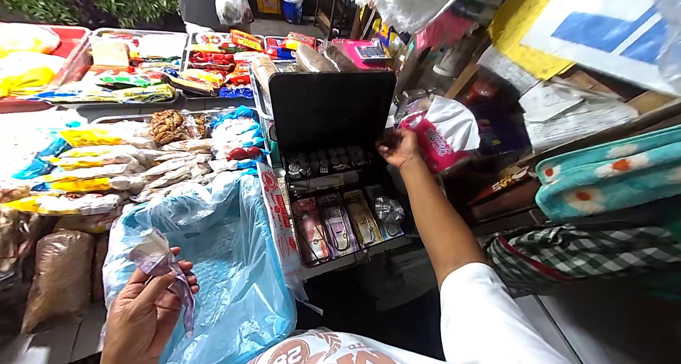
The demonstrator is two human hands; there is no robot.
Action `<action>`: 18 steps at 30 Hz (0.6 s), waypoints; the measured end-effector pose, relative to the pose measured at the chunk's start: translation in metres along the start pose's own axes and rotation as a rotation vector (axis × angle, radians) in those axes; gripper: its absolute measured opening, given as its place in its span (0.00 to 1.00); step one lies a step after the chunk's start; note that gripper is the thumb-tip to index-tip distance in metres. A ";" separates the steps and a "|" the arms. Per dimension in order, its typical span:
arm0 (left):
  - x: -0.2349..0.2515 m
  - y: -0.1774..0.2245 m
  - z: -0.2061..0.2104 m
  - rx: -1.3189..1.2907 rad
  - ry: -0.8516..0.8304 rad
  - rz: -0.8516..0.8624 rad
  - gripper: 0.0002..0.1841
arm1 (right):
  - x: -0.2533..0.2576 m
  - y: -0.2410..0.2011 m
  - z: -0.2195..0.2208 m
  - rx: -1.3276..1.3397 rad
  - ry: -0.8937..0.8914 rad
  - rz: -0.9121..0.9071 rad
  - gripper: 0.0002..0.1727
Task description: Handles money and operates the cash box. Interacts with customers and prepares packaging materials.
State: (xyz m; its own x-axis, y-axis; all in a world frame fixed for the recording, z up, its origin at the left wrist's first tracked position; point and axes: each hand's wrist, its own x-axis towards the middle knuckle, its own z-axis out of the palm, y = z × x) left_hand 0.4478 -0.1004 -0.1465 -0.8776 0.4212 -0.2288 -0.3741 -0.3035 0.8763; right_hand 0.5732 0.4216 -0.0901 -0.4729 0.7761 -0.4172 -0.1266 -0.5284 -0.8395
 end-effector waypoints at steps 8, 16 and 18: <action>0.001 -0.008 -0.003 0.030 0.008 0.026 0.20 | -0.008 0.008 0.003 -1.478 -0.300 -0.394 0.16; -0.007 -0.004 -0.003 0.007 0.051 -0.003 0.17 | -0.038 -0.002 0.008 -1.368 -0.322 -0.608 0.11; -0.008 -0.006 -0.004 0.008 0.081 -0.021 0.17 | -0.037 0.012 0.009 -0.715 -0.359 -0.415 0.12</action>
State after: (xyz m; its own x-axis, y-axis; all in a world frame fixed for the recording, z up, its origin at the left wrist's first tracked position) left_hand 0.4556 -0.1052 -0.1515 -0.8910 0.3571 -0.2803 -0.3905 -0.2880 0.8744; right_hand 0.5813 0.3832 -0.0817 -0.7692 0.6390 0.0011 0.1681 0.2040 -0.9644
